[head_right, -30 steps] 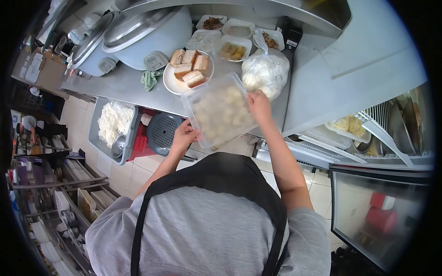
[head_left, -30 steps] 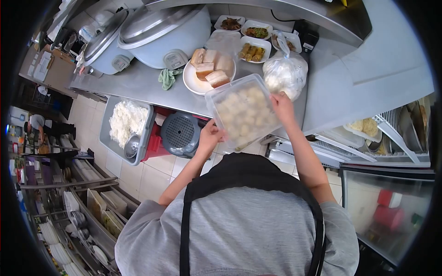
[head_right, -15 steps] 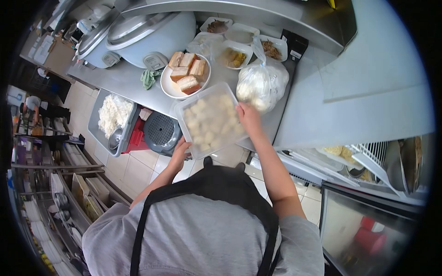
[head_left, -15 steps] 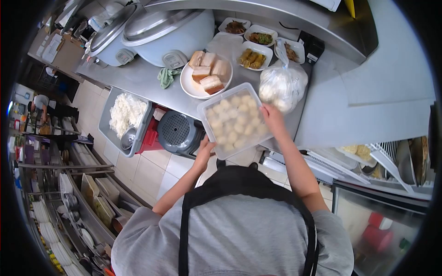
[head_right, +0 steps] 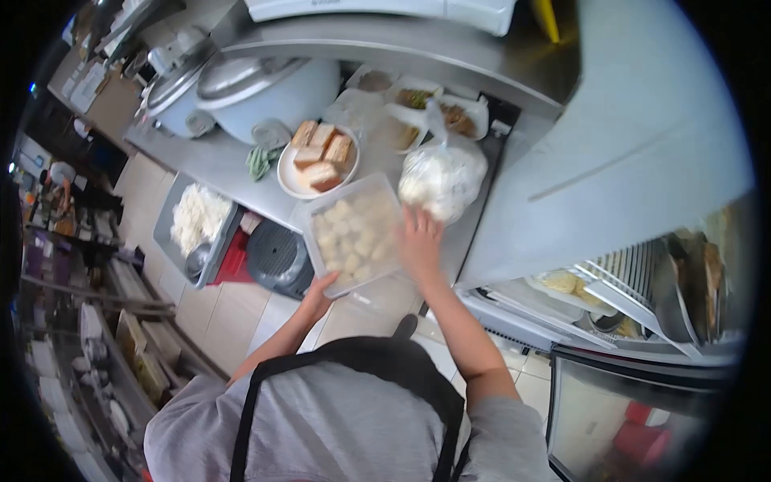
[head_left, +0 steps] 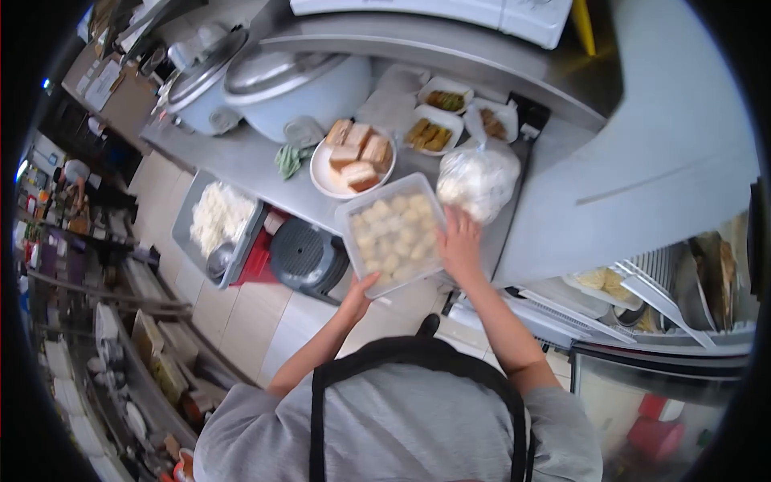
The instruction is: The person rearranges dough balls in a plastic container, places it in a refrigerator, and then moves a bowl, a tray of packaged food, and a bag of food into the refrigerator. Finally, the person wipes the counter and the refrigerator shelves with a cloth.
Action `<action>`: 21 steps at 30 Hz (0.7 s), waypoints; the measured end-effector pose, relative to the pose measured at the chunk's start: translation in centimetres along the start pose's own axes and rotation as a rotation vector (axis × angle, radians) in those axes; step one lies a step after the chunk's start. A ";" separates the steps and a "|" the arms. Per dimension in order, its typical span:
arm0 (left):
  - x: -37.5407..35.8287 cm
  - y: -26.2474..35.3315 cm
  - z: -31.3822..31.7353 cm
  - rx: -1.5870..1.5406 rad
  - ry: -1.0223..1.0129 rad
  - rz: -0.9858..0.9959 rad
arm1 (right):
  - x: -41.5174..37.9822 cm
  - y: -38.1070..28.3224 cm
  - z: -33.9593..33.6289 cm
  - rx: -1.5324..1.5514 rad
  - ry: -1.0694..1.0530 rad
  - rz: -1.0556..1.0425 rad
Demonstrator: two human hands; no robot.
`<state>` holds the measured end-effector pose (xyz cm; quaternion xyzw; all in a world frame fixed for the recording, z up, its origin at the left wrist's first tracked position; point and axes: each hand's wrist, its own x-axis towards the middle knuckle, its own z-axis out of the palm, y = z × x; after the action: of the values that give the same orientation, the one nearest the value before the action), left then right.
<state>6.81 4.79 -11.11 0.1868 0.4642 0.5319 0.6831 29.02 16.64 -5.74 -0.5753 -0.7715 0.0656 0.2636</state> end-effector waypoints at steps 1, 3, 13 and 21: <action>0.5 0.2 -0.1 -0.006 -0.030 -0.019 | -0.3 0.3 0.1 0.091 0.003 0.031; 0.4 0.9 0.4 -0.005 -0.027 -0.047 | -1.8 0.6 0.1 0.194 0.098 0.020; 2.3 1.1 2.7 -0.062 -0.026 -0.025 | -9.9 -1.0 -12.6 0.313 0.145 0.120; 4.9 0.6 0.1 -0.084 -0.218 -0.122 | -18.5 -0.8 -15.6 0.042 0.395 0.199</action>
<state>6.57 9.48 -12.72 0.1862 0.3751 0.4851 0.7677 39.60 -3.79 1.78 -0.6446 -0.6427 -0.0065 0.4140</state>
